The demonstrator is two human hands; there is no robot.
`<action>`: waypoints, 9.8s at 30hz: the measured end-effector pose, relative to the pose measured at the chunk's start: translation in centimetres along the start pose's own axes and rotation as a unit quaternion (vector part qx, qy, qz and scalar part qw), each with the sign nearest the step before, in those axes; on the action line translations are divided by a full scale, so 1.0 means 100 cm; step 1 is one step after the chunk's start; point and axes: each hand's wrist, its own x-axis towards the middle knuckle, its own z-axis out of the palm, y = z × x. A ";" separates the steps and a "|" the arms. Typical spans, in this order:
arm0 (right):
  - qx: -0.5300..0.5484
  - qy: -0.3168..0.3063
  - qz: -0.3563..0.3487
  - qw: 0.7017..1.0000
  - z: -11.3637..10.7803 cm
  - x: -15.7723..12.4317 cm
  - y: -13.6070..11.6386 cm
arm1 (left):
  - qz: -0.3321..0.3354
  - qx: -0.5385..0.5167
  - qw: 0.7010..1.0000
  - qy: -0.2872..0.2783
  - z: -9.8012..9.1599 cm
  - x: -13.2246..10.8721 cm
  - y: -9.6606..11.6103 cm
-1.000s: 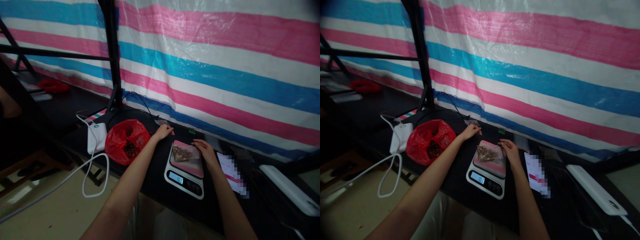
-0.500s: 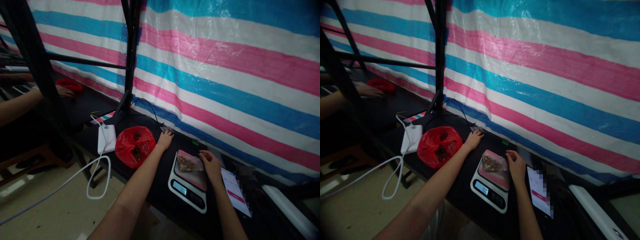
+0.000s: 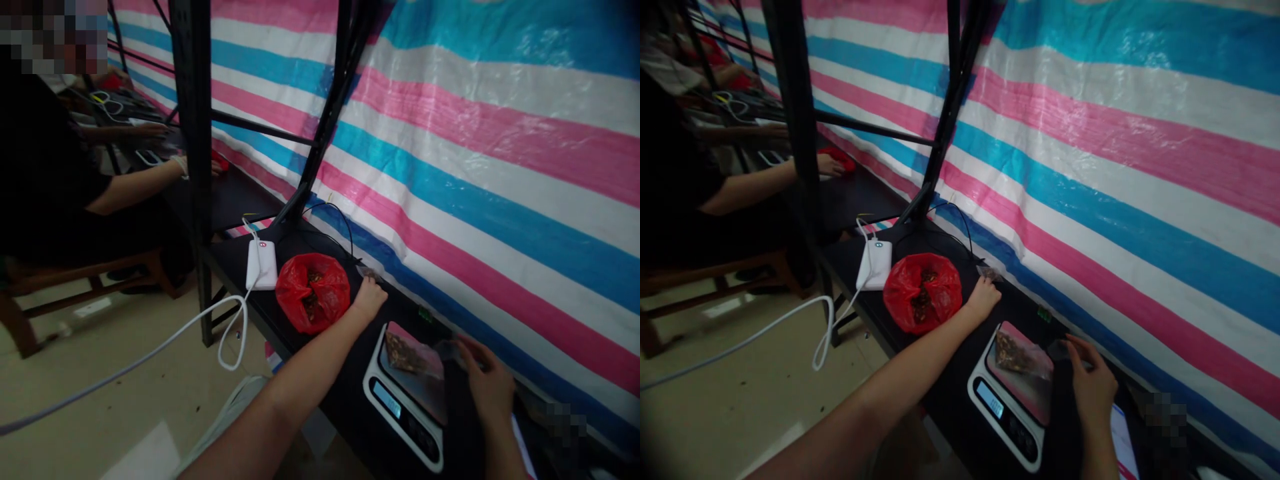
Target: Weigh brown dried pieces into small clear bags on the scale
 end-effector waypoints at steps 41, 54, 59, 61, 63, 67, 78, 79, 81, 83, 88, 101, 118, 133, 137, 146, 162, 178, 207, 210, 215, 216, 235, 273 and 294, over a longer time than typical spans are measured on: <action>-0.034 -0.195 -0.043 0.979 -0.023 -0.065 -0.011 | 0.234 -0.450 0.860 -0.051 -0.055 -0.038 0.023; 0.090 -0.242 -0.069 0.964 0.011 -0.005 -0.023 | 0.035 -0.492 0.869 -0.031 0.004 -0.015 0.025; 0.128 -0.058 -0.139 0.980 0.020 -0.010 -0.051 | -0.002 -0.584 0.812 -0.004 -0.001 -0.015 0.023; 0.111 -0.022 -0.149 0.982 0.019 -0.018 -0.058 | -0.009 -0.630 0.776 0.041 -0.004 -0.013 0.025; 0.114 0.005 -0.141 0.983 0.017 -0.024 -0.060 | -0.018 -0.655 0.752 0.077 -0.008 -0.013 0.030; 0.159 0.040 -0.105 0.981 0.018 -0.026 -0.056 | -0.022 -0.630 0.761 0.151 -0.016 -0.020 0.043; 0.230 0.038 -0.056 0.971 0.028 -0.025 -0.050 | -0.056 -0.515 0.823 0.234 -0.018 -0.033 0.053; 0.238 0.041 -0.055 0.969 0.028 -0.025 -0.050 | -0.058 -0.511 0.824 0.236 -0.018 -0.034 0.053; 0.248 0.045 -0.050 0.966 0.028 -0.025 -0.051 | -0.064 -0.505 0.827 0.239 -0.019 -0.035 0.054; 0.251 0.050 -0.047 0.965 0.029 -0.026 -0.051 | -0.074 -0.500 0.828 0.241 -0.019 -0.036 0.056; 0.245 0.058 -0.053 0.966 0.028 -0.027 -0.052 | -0.081 -0.485 0.839 0.234 -0.020 -0.037 0.059; 0.218 -0.045 -0.021 0.975 0.036 -0.025 -0.044 | -0.027 -0.486 0.856 0.176 -0.014 -0.039 0.062; 0.115 -0.009 -0.027 0.993 0.031 -0.036 -0.057 | -0.028 -0.390 0.903 0.177 -0.015 -0.039 0.057; 0.104 0.011 -0.058 0.993 0.028 -0.038 -0.061 | 0.026 -0.382 0.912 0.149 -0.020 -0.040 0.053; 0.128 -0.007 -0.051 0.990 0.029 -0.037 -0.057 | 0.044 -0.361 0.921 0.142 -0.019 -0.041 0.054; 0.337 -0.066 -0.017 0.939 0.038 -0.025 -0.045 | 0.017 -0.333 0.927 0.173 -0.022 -0.038 0.047; 0.376 -0.047 -0.030 0.925 0.030 -0.030 -0.055 | 0.040 -0.452 0.883 0.122 -0.019 -0.030 0.044; 0.297 -0.048 -0.058 0.952 0.034 -0.032 -0.051 | 0.057 -0.433 0.893 0.104 -0.028 -0.037 0.050; 0.310 -0.061 -0.038 0.948 0.020 -0.022 -0.048 | 0.023 -0.462 0.876 0.139 -0.033 -0.041 0.053; 0.309 0.083 0.054 0.946 -0.007 -0.007 -0.017 | -0.021 -0.488 0.848 0.209 -0.033 -0.039 0.049; -0.013 0.359 0.164 0.919 -0.056 -0.012 0.055 | -0.075 -0.464 0.834 0.288 -0.026 -0.030 0.034; -0.091 0.381 0.194 0.899 -0.060 -0.017 0.063 | -0.077 -0.462 0.835 0.290 -0.025 -0.029 0.032; -0.394 0.001 -0.004 0.919 0.004 -0.023 0.050 | -0.057 -0.373 0.896 0.234 -0.016 -0.026 0.029; 0.038 0.074 -0.207 0.975 0.022 -0.051 -0.065 | 0.088 -0.338 0.927 0.139 -0.031 -0.045 0.051; -0.032 0.087 -0.217 0.972 0.016 -0.049 -0.060 | 0.061 -0.474 0.878 0.034 -0.022 -0.040 0.056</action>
